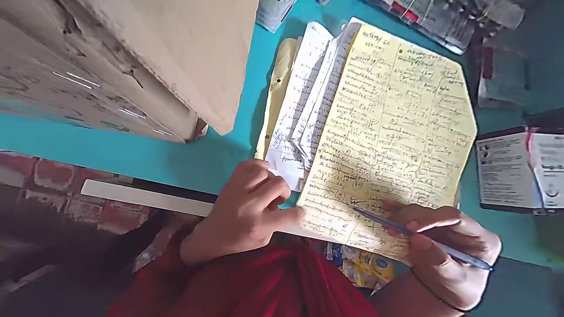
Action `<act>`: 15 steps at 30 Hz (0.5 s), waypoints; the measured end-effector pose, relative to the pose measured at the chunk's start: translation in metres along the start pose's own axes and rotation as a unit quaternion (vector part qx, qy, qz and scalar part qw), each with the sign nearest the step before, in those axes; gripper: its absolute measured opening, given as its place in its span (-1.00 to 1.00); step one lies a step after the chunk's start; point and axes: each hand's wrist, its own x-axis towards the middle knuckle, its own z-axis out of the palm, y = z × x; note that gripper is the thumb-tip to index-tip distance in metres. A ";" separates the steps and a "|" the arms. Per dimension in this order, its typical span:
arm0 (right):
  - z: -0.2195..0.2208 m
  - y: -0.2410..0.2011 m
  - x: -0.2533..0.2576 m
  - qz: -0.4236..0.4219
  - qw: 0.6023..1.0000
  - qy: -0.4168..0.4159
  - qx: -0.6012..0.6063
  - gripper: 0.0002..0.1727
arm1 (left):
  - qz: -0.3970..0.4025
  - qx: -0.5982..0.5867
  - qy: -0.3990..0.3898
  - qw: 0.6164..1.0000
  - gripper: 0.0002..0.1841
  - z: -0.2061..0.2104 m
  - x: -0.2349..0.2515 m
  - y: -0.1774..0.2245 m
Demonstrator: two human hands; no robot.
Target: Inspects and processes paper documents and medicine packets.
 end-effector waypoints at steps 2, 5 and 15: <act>-0.002 0.001 0.000 0.001 1.000 -0.005 0.010 -0.79 | 0.000 0.006 -0.003 1.000 -0.69 0.001 -0.001 0.000; -0.004 0.001 0.000 0.005 1.000 -0.011 0.020 -0.78 | -0.005 0.006 0.009 1.000 -0.70 0.003 -0.002 0.000; -0.009 0.002 0.004 0.019 0.998 -0.036 0.050 -0.77 | -0.012 0.000 0.035 0.999 -0.65 0.003 -0.003 -0.001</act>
